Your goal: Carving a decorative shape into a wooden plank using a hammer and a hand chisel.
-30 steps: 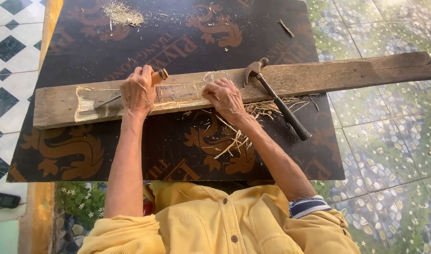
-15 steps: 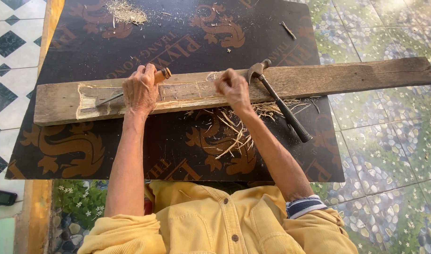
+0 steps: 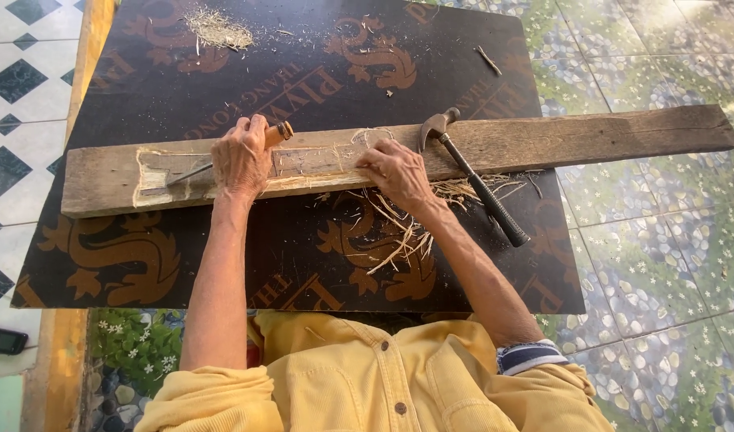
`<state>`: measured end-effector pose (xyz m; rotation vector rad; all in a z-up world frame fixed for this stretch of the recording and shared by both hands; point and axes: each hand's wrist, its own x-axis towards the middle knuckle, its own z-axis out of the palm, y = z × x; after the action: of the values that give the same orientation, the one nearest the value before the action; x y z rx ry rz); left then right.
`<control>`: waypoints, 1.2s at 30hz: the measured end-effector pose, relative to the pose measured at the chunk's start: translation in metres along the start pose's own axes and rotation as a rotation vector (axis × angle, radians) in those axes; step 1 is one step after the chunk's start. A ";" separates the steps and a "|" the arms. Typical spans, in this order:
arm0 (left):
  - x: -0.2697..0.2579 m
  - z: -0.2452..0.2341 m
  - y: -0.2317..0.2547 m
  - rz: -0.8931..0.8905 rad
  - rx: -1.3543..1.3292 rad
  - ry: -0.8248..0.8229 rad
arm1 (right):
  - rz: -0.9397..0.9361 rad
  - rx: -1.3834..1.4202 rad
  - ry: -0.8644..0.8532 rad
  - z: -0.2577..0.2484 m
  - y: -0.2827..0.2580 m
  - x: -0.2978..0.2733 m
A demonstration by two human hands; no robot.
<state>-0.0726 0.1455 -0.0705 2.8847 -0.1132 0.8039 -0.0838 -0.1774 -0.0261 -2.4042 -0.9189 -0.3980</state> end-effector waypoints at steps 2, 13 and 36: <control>0.000 0.013 -0.006 0.007 0.007 0.011 | -0.039 -0.076 0.017 0.013 0.007 -0.006; 0.001 0.010 -0.004 0.003 -0.001 0.035 | 0.385 0.393 0.113 -0.018 0.000 0.003; 0.000 0.001 0.002 -0.007 -0.006 0.022 | 0.274 0.695 -0.130 0.009 -0.025 0.031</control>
<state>-0.0724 0.1431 -0.0714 2.8685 -0.1033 0.8323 -0.0780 -0.1400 -0.0108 -1.8770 -0.6247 0.1666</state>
